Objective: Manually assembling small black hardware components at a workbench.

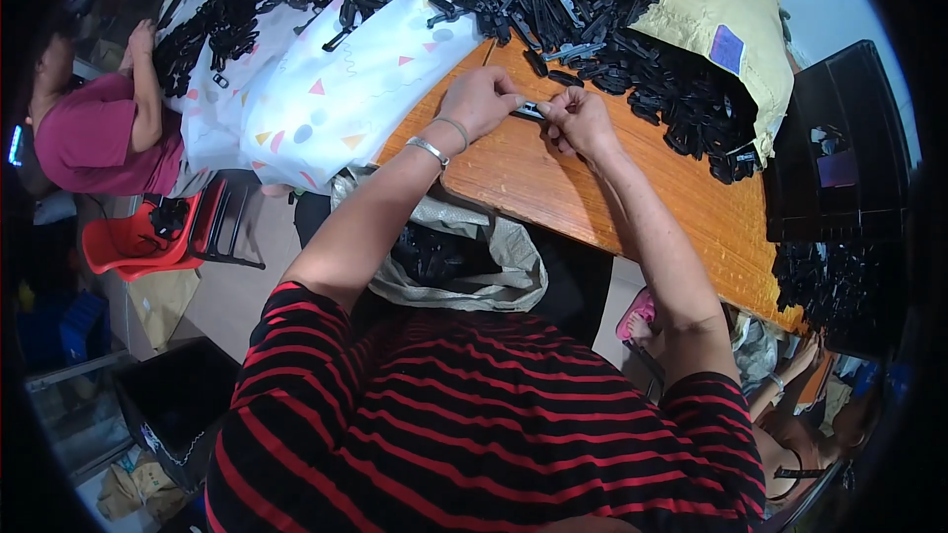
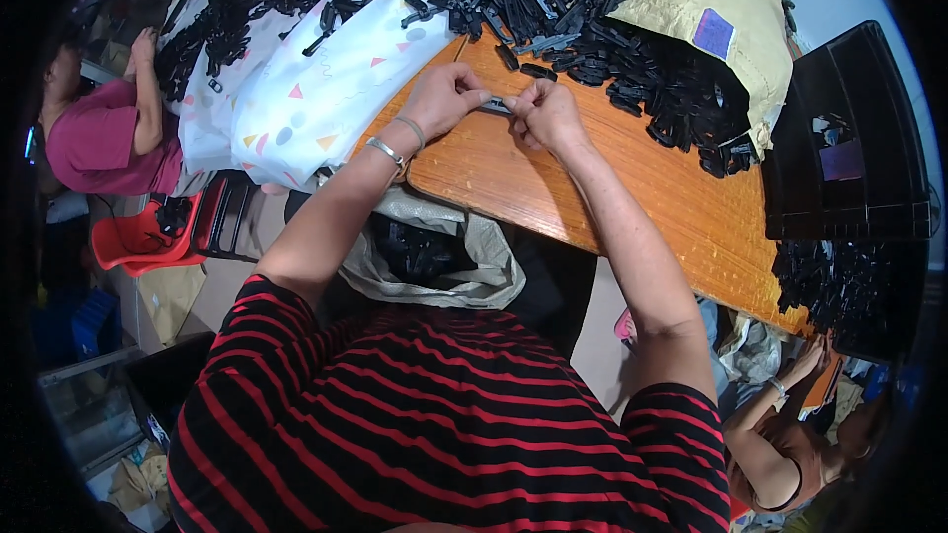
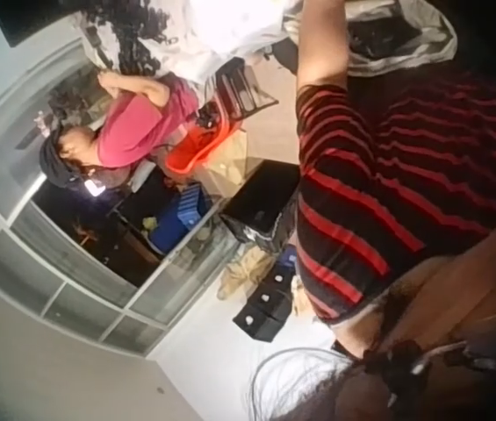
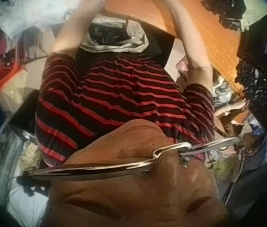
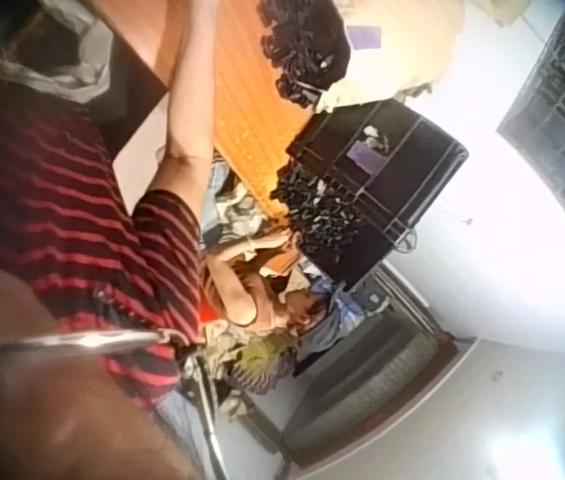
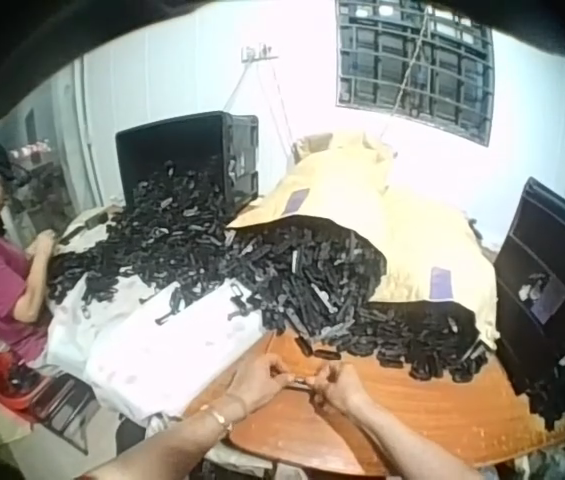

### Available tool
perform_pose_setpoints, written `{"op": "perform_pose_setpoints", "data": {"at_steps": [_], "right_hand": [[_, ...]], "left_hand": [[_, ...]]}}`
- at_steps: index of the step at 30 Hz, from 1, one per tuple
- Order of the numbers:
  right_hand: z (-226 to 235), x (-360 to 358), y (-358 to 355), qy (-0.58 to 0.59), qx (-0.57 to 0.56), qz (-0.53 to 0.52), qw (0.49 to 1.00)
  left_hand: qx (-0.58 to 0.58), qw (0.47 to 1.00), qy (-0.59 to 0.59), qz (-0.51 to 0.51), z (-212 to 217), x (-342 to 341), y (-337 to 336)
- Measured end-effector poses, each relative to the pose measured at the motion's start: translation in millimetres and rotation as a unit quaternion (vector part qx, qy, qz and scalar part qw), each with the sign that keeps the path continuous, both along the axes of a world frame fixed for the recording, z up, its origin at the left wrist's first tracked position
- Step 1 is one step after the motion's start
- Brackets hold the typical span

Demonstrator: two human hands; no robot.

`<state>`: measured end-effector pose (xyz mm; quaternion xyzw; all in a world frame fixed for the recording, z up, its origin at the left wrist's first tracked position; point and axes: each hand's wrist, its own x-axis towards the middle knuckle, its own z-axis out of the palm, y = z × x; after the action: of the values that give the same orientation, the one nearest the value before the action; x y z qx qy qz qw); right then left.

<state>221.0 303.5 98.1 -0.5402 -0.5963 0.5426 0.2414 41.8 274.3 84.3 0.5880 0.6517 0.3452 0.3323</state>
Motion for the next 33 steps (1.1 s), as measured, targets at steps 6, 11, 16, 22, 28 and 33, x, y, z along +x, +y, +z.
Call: {"op": "perform_pose_setpoints", "data": {"at_steps": [6, 11, 16, 22, 28, 33], "right_hand": [[-1.8, -4.7, 15.4, -0.076, 0.006, 0.022, 0.997], [13.0, 1.8, -41.7, -0.034, -0.079, 0.159, 0.984], [10.0, 5.4, -67.7, -0.017, 0.003, 0.245, 0.969], [8.4, 8.4, 4.8, -0.259, 0.397, 0.078, 0.877], [-3.0, 5.0, 25.7, -0.321, 0.473, 0.073, 0.818], [3.1, 4.5, -6.1, -0.268, 0.356, 0.068, 0.893]], "left_hand": [[-0.07, 0.992, 0.1, -0.024, 10.1, -3.5, 13.4], [-0.054, 0.979, 0.15, -0.125, 13.1, -26.4, -39.1], [0.004, 0.991, -0.038, -0.126, 24.4, -54.1, -45.4], [0.272, 0.921, 0.278, -0.028, 24.1, -42.9, 30.5], [0.321, 0.878, 0.352, -0.05, 6.0, -47.6, 73.5], [0.304, 0.887, 0.337, -0.083, 5.8, -38.7, 51.0]]}}
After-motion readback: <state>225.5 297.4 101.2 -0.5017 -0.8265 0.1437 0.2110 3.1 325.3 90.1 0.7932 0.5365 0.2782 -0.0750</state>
